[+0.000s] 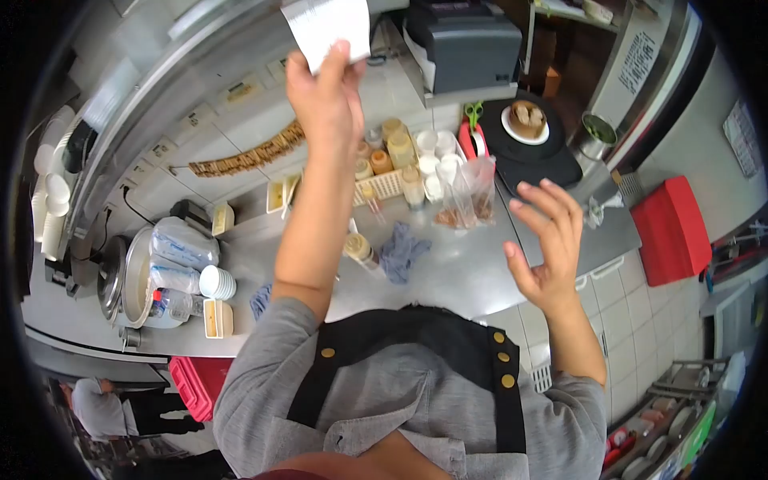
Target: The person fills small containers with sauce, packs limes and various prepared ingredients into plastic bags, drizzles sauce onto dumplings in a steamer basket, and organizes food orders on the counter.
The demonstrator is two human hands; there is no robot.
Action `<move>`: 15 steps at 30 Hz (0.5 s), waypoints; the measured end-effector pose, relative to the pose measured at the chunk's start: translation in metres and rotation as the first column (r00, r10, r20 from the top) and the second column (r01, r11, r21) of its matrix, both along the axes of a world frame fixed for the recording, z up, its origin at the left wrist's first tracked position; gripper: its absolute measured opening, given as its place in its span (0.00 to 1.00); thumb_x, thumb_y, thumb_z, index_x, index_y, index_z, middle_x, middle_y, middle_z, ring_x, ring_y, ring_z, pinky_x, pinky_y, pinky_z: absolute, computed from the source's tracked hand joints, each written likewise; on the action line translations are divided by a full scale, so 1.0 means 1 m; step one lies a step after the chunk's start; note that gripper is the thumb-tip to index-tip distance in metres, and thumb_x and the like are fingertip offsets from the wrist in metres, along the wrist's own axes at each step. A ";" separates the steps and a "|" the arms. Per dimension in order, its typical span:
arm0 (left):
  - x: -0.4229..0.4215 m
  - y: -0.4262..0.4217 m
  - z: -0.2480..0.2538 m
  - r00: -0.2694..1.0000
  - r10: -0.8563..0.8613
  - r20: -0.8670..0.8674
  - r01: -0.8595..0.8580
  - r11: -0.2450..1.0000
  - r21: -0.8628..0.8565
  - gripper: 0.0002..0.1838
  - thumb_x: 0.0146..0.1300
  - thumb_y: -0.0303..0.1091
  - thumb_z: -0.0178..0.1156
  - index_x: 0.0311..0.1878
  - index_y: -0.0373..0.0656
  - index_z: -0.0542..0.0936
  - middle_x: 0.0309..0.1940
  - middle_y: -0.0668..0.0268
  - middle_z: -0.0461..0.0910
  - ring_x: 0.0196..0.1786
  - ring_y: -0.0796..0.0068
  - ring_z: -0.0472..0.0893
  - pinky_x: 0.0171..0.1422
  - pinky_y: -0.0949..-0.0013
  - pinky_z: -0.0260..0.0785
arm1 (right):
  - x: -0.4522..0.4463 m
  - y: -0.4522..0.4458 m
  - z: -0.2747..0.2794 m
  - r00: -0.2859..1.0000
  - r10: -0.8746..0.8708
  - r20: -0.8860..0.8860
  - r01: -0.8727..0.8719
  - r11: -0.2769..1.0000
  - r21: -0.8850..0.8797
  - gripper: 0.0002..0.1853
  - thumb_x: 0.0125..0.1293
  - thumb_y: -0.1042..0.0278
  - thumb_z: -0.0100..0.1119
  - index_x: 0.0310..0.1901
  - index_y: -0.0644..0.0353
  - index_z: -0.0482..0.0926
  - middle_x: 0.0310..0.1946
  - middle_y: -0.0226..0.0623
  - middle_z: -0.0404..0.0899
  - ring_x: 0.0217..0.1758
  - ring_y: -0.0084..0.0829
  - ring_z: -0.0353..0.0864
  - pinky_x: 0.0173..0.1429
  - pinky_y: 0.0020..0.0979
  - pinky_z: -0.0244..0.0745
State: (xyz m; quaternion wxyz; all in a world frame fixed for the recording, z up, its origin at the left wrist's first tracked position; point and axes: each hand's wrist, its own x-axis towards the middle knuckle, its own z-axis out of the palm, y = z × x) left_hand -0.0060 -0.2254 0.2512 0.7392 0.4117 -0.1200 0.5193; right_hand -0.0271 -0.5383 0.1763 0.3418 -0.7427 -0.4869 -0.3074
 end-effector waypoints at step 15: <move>-0.143 -0.021 -0.241 0.522 0.149 -0.840 0.473 0.769 0.430 0.10 0.66 0.37 0.72 0.47 0.47 0.83 0.42 0.72 0.82 0.40 0.83 0.79 0.45 0.73 0.73 | 0.005 0.026 -0.120 0.905 -0.111 -0.410 0.102 0.994 -0.042 0.24 0.66 0.69 0.67 0.63 0.59 0.77 0.65 0.42 0.77 0.70 0.46 0.69 0.73 0.42 0.62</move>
